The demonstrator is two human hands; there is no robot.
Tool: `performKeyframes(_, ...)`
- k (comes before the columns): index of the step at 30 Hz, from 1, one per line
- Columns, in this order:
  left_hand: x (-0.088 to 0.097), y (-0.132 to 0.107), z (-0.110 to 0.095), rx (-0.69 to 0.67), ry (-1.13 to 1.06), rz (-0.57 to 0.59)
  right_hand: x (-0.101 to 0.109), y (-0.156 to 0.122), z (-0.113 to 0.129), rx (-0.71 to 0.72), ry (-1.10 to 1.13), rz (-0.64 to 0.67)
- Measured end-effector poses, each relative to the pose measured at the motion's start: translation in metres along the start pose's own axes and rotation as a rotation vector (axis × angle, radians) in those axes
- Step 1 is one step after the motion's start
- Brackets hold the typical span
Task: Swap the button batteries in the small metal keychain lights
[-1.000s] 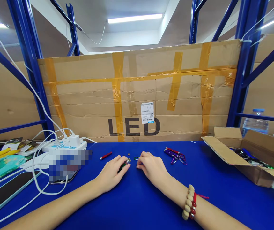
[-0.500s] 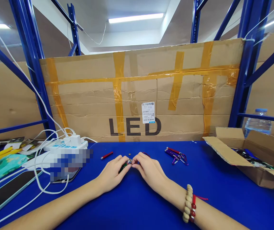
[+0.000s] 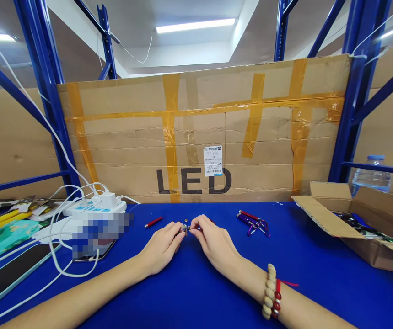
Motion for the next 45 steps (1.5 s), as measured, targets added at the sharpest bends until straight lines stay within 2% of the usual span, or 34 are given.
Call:
performKeyframes(7,-0.0002,-0.0015,-0.0009,-0.027,0.030,0.002,0.0011,-0.0002,-0.0003,-0.009,0.042,-0.040)
performKeyframes(31,-0.0016,-0.0017,-0.0019,-0.073,0.052,0.039,-0.0003,-0.0014,0.0022,-0.036,0.074,0.016)
performKeyframes(45,-0.0011,-0.0020,-0.0020,-0.073,0.047,0.051,0.0011,-0.0012,0.0055,-0.023,0.059,0.003)
Point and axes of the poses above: each hand's wrist, its own y-axis towards the middle knuckle, its own x-axis out of the back of the hand, z = x × y, the point moved 3 cm from there along y, towards the middle knuckle, and after that the axes turned 14 degrees about -y, right-handed, at the moved point
